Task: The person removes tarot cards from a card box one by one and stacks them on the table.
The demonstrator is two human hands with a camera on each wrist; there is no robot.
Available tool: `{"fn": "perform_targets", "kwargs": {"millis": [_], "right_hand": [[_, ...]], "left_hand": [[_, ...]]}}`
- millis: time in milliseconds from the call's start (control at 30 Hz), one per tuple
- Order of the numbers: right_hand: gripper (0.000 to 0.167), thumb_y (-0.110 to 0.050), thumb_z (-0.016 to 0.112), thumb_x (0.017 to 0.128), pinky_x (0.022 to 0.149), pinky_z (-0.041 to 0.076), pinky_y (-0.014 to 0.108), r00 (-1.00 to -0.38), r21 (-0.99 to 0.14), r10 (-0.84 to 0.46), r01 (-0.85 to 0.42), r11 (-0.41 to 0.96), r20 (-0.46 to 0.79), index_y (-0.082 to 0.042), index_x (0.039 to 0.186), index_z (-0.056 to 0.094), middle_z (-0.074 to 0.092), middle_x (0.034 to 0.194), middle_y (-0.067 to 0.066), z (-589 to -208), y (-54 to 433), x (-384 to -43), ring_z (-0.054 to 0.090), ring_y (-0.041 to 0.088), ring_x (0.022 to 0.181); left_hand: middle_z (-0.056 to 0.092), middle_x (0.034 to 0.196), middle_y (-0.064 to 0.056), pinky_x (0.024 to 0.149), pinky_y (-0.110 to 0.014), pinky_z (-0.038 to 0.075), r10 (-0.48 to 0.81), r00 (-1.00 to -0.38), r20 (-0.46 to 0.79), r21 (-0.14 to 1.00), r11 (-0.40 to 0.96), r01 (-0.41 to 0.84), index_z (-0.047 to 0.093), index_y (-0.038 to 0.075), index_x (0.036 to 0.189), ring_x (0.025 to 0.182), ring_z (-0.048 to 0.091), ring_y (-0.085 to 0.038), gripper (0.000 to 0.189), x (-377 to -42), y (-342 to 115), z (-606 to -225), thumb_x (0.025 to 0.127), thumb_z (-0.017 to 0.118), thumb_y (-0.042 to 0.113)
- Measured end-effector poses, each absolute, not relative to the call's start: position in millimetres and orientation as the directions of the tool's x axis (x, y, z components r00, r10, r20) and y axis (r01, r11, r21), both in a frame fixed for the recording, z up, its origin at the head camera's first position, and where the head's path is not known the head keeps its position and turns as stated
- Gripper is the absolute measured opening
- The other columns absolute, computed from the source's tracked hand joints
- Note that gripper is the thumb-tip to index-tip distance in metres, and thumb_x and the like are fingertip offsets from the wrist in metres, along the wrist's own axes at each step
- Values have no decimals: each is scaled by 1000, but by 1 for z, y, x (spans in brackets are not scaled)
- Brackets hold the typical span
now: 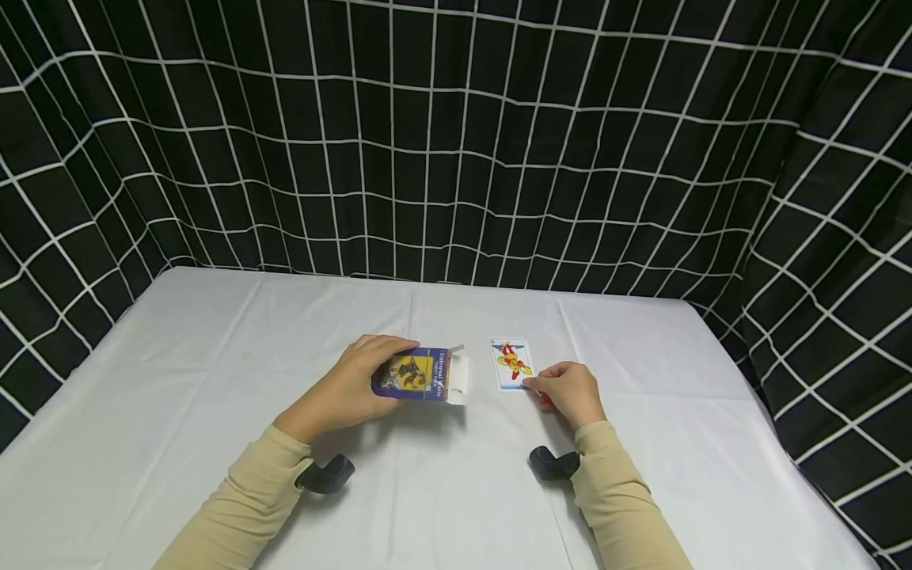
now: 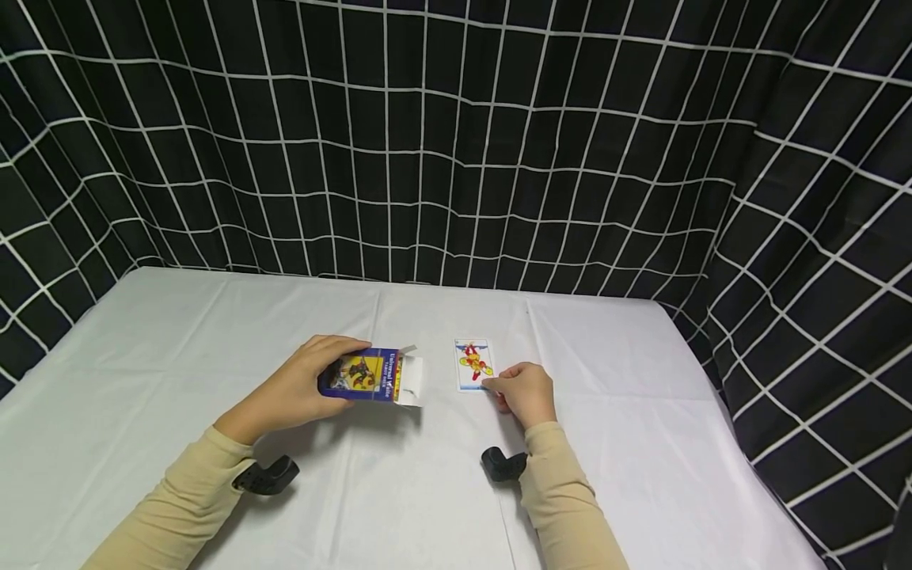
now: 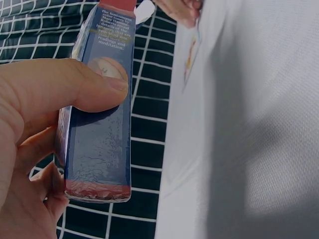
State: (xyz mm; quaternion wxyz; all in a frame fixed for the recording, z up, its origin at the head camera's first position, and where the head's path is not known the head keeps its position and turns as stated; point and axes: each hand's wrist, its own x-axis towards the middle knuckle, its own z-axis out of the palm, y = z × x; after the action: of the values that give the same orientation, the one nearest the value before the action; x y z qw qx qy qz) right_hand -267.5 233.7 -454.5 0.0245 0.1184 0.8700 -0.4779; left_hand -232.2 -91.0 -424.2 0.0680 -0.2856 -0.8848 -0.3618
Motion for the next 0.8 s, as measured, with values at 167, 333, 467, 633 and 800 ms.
{"fn": "perform_targets", "kwargs": {"millis": [167,333,467,633,800], "right_hand": [[22,-9,75,81,48,49,17,-972,-814,177,228,535,-156,7,91,64,55,57,-2,-454,233,-267,53,4,49],[21,-8,73,82,49,49,17,-970,-811,173,237,535,-170,7,92,63,55,58,-2,-455,233,-268,53,4,49],[23,-17,71,85,50,49,18,-962,-791,165,272,548,-217,3,91,62,56,62,-2,-451,236,-269,54,5,49],[36,-31,73,84,53,43,23,-961,-712,171,275,646,-216,3,93,64,54,65,-1,-434,232,-282,52,9,52],[59,-45,71,83,70,48,32,-960,-525,153,258,811,-236,8,107,63,61,93,16,-422,207,-299,57,25,81]], "left_hand": [[59,139,-8,111,-51,35,455,-830,323,604,575,551,56,12,139,130,47,-28,73,-232,-91,-425,71,82,8],[60,139,-9,111,-52,35,455,-827,329,596,579,556,56,11,139,130,48,-29,73,-232,-91,-425,71,82,8],[60,139,-9,111,-52,35,453,-832,319,602,581,547,56,10,139,130,48,-30,73,-231,-90,-424,71,82,8],[60,139,-8,112,-51,35,449,-837,312,605,586,539,55,10,139,130,48,-29,73,-231,-90,-424,71,82,9],[59,139,-9,112,-52,35,455,-832,318,594,588,549,56,10,139,130,48,-29,72,-232,-90,-425,72,81,9]]}}
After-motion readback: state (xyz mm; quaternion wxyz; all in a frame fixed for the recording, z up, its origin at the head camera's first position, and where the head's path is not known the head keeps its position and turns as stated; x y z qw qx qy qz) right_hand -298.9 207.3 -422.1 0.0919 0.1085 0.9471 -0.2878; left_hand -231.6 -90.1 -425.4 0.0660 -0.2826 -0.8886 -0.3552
